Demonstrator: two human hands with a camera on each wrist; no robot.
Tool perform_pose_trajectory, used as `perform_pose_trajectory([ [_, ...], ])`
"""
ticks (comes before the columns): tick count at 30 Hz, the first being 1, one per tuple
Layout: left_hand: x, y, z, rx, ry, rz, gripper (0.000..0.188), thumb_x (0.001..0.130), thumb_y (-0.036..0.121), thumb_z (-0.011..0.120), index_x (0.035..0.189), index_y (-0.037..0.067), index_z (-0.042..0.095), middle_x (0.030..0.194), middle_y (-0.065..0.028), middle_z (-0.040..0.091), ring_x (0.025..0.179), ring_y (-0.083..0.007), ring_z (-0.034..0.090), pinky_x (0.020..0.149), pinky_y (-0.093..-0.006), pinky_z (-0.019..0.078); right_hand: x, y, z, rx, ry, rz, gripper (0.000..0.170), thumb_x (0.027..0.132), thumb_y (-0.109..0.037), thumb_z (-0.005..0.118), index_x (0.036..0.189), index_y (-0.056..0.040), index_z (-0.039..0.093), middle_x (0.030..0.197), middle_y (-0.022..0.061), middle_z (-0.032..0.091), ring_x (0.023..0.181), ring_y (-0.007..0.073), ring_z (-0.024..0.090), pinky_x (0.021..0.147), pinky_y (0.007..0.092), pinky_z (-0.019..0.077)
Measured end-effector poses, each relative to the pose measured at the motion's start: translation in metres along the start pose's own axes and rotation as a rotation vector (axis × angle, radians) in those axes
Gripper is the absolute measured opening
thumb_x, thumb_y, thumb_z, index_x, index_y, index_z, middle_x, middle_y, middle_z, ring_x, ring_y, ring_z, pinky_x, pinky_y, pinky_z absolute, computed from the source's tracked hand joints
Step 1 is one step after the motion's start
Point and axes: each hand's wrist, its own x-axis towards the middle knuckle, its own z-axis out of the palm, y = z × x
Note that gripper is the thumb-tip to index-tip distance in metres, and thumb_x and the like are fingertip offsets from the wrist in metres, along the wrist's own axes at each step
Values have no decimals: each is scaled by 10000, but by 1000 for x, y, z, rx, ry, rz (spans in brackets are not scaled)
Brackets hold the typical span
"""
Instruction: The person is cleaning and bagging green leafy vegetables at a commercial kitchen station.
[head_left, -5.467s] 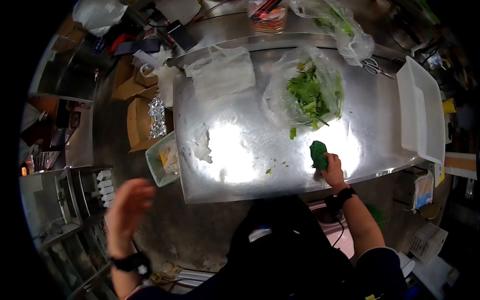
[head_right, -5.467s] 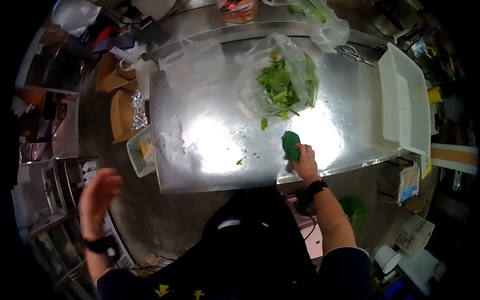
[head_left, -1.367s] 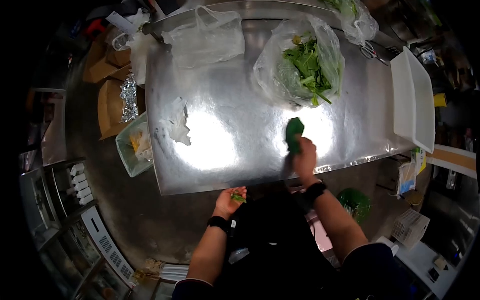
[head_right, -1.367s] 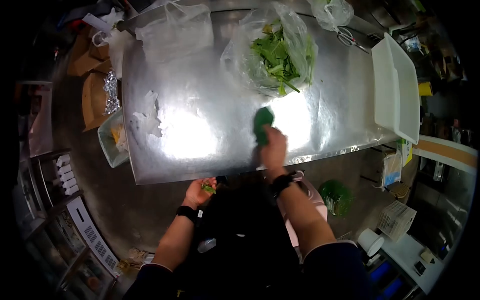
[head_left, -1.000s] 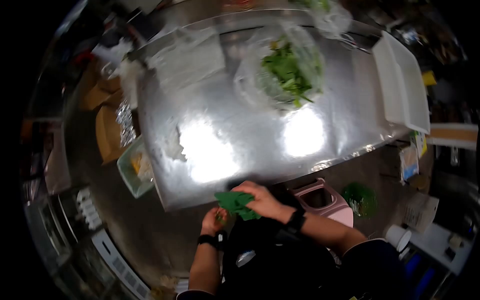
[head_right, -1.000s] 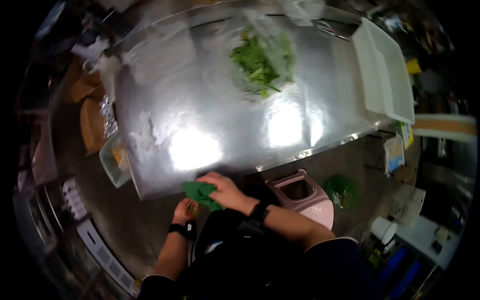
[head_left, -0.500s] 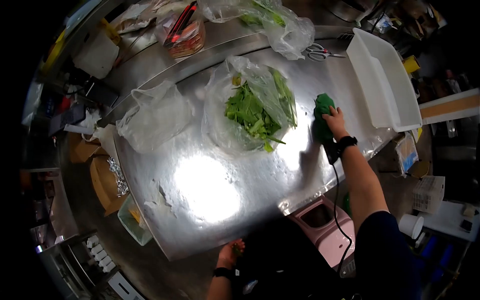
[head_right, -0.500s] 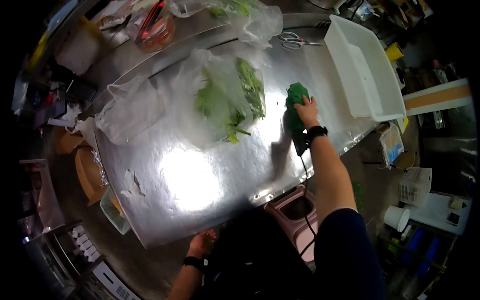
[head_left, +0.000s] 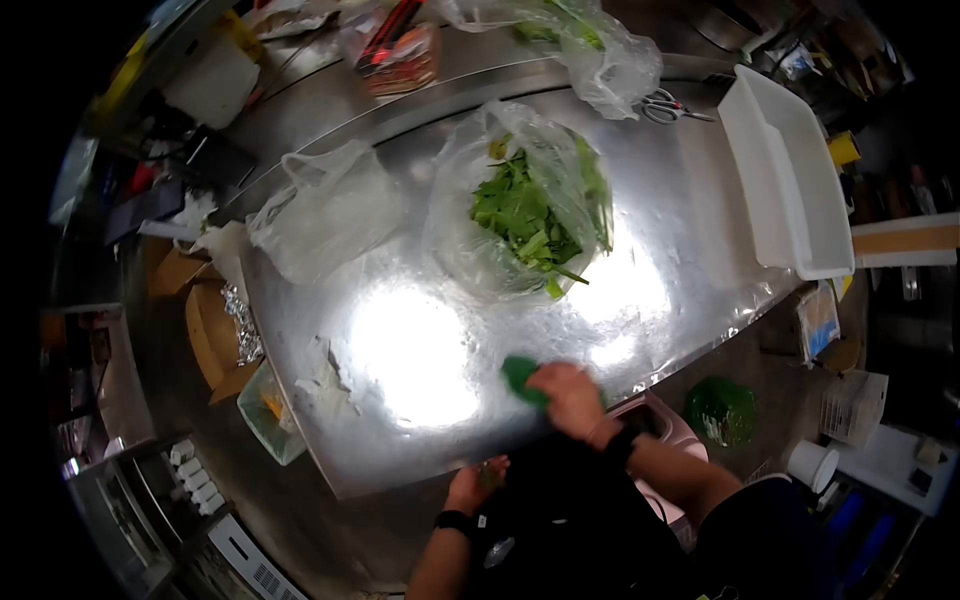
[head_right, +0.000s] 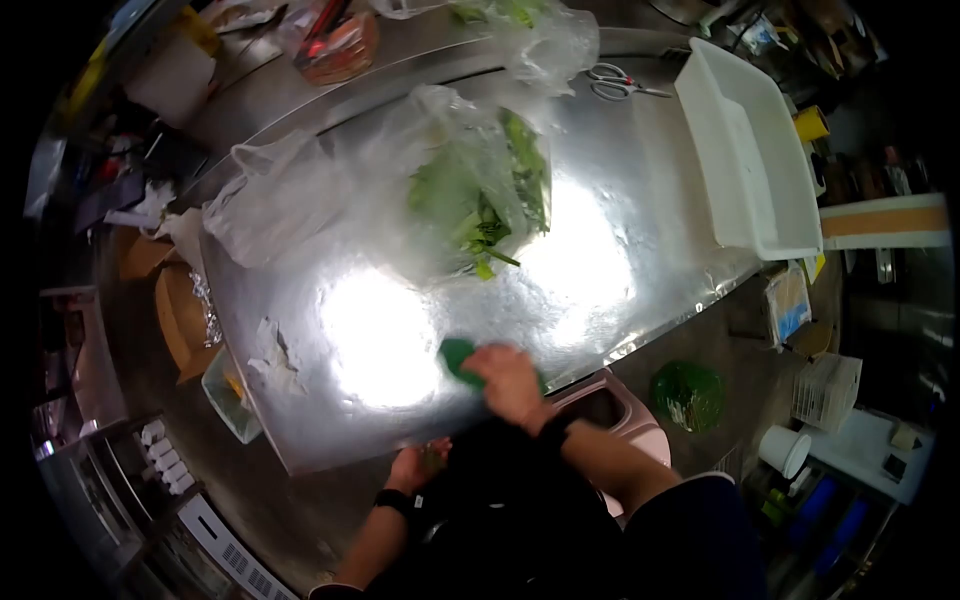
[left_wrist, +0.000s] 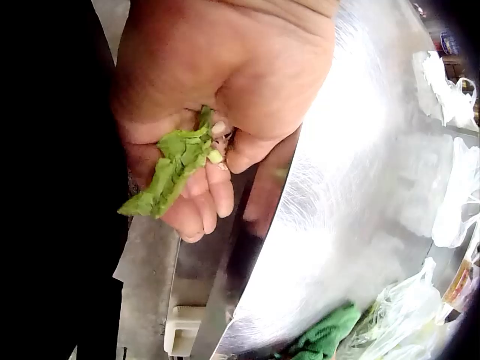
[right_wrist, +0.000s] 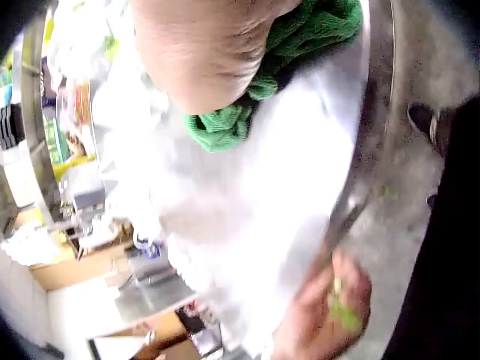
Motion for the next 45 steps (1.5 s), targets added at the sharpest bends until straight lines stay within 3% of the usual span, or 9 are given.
perform_pose_trajectory([
  [3,6,-3,-6,158,-323,137,287,912,166,336,1122,38,485,1114,-93,524,1053,-211,475,895,-312,384,-33,-68,46,191,-261,-216,410,610,21,542,975,-151,611,1051,17,538,1000,238,476,829,367,412],
  [9,-30,13,-25,-109,-542,156,253,883,139,401,1045,-20,513,986,-143,575,904,-263,558,792,-350,471,-1,-83,21,597,-260,-50,351,720,-21,563,1058,-113,576,1091,76,511,1060,239,471,922,321,384],
  [14,-44,33,-52,-118,-141,229,261,878,101,369,976,-94,512,1001,-193,578,903,-304,568,783,-380,477,58,-12,30,600,113,73,455,678,39,519,1123,-58,514,1095,114,503,1040,271,478,901,341,392],
  [16,-51,39,-51,-113,-122,273,266,881,105,362,976,-93,512,1004,-194,577,907,-303,568,783,-380,478,56,-32,51,-119,288,31,477,654,11,556,1117,-97,522,1110,140,505,1034,318,466,903,385,381],
  [23,-60,30,-59,-221,-172,411,274,908,173,344,1000,-21,513,992,-148,570,882,-249,560,743,-349,477,0,-160,123,348,-593,-390,378,637,17,575,974,-150,614,1019,19,563,1014,233,477,886,337,403],
  [29,-61,40,-107,-411,-52,468,268,915,206,374,953,-7,532,879,-130,585,783,-258,564,701,-342,464,111,-148,82,548,13,-184,329,711,-24,520,1033,-71,573,1008,116,557,992,274,496,859,354,409],
  [33,-71,46,-131,-521,41,590,261,913,209,387,923,-7,533,863,-131,586,780,-251,561,707,-347,465,135,-118,112,-195,254,39,394,713,-10,500,1105,-45,518,1102,154,493,996,352,450,843,421,401],
  [40,-82,27,-155,-681,78,601,260,921,213,376,906,1,526,846,-122,585,769,-244,563,707,-346,475,4,-211,186,-176,-93,-180,510,698,-38,525,1199,-82,438,1171,121,413,1060,323,393,862,426,350],
  [45,-83,-3,-179,-696,140,558,258,927,200,349,927,2,513,863,-114,573,772,-230,567,721,-345,482,33,-255,202,-185,-446,-435,559,692,-61,544,1232,-137,422,1241,69,370,1094,284,384,820,402,390],
])
